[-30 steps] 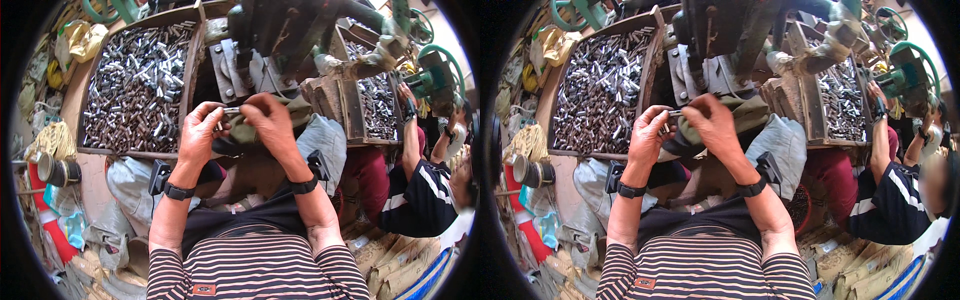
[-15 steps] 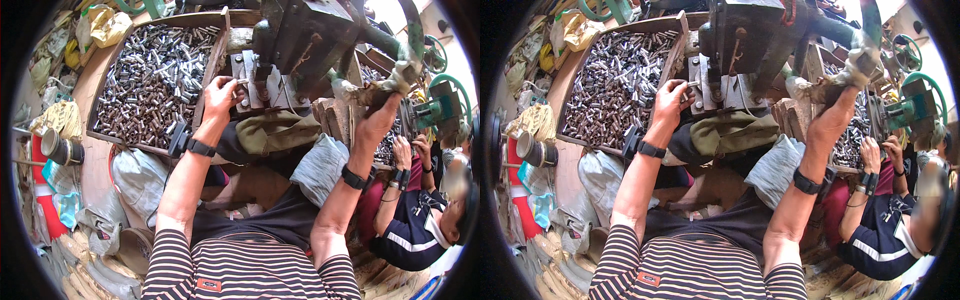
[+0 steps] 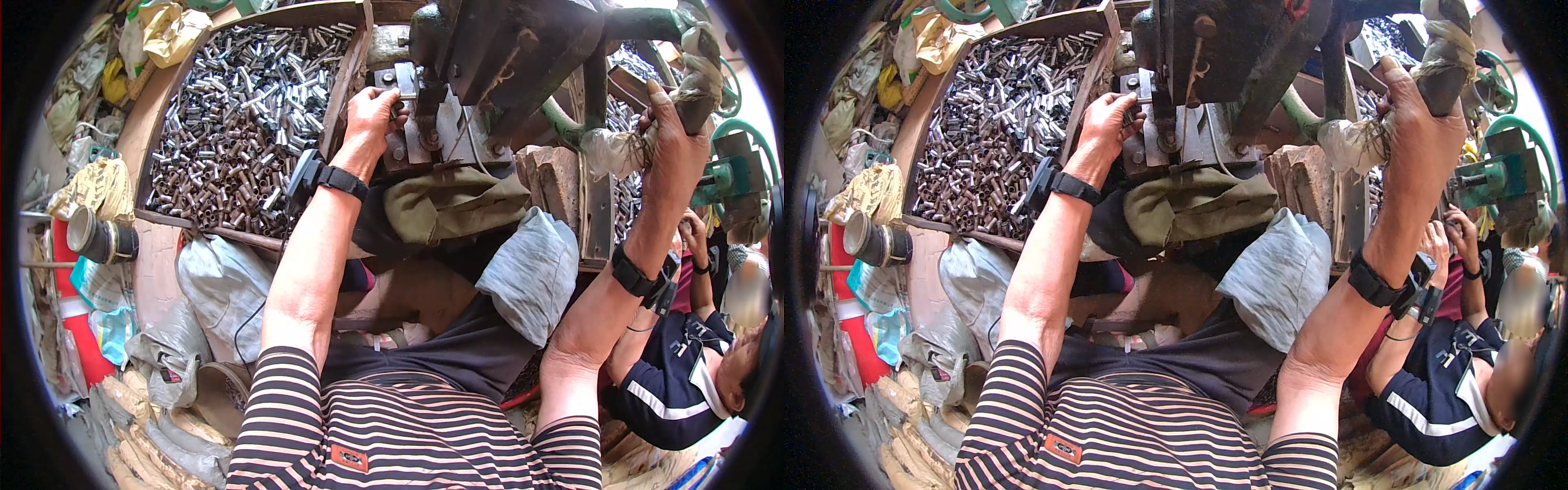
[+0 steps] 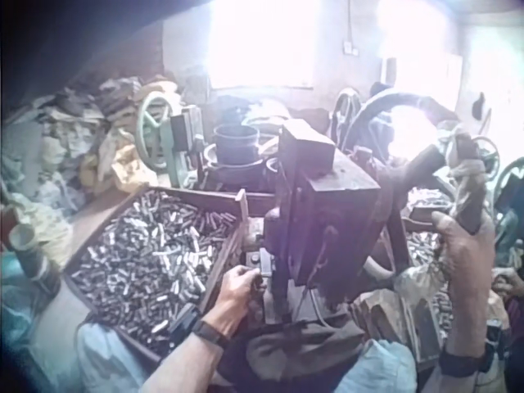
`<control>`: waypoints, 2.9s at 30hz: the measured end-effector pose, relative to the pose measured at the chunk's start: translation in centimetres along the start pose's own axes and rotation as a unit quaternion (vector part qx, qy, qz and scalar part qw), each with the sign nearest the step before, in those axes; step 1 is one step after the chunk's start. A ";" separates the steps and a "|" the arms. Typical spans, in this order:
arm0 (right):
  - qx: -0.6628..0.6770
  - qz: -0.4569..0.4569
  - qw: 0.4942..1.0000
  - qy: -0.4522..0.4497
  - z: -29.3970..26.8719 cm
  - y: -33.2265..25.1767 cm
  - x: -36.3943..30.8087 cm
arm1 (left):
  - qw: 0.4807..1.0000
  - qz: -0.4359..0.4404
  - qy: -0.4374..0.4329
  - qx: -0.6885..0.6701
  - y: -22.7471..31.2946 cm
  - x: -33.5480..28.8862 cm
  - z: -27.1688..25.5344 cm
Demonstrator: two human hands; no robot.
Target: Sorting and processing small metal pipe fittings using a manual press tool.
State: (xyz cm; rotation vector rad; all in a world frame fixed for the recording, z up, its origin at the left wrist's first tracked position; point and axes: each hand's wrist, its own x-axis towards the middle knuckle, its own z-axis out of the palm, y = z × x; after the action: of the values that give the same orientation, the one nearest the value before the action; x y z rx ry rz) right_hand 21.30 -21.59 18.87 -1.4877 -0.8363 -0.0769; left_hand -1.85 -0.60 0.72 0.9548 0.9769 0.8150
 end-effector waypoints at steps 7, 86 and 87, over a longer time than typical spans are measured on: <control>0.018 0.016 1.000 0.001 0.1 -0.4 0.4 | 1.000 0.005 -0.010 0.010 -0.1 -0.1 1.5; 0.047 0.076 0.995 -0.038 -0.5 -0.4 0.0 | 0.992 0.058 -0.074 0.081 1.7 0.0 -0.7; 0.035 0.074 0.996 -0.037 -0.5 -0.2 0.0 | 0.990 0.083 -0.070 0.086 1.3 0.1 -0.5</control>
State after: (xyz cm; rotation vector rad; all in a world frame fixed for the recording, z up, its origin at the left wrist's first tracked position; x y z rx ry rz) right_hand 21.42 -22.00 19.14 -1.4890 -0.7782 0.1171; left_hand -2.43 0.09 1.78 1.2392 0.8643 0.8004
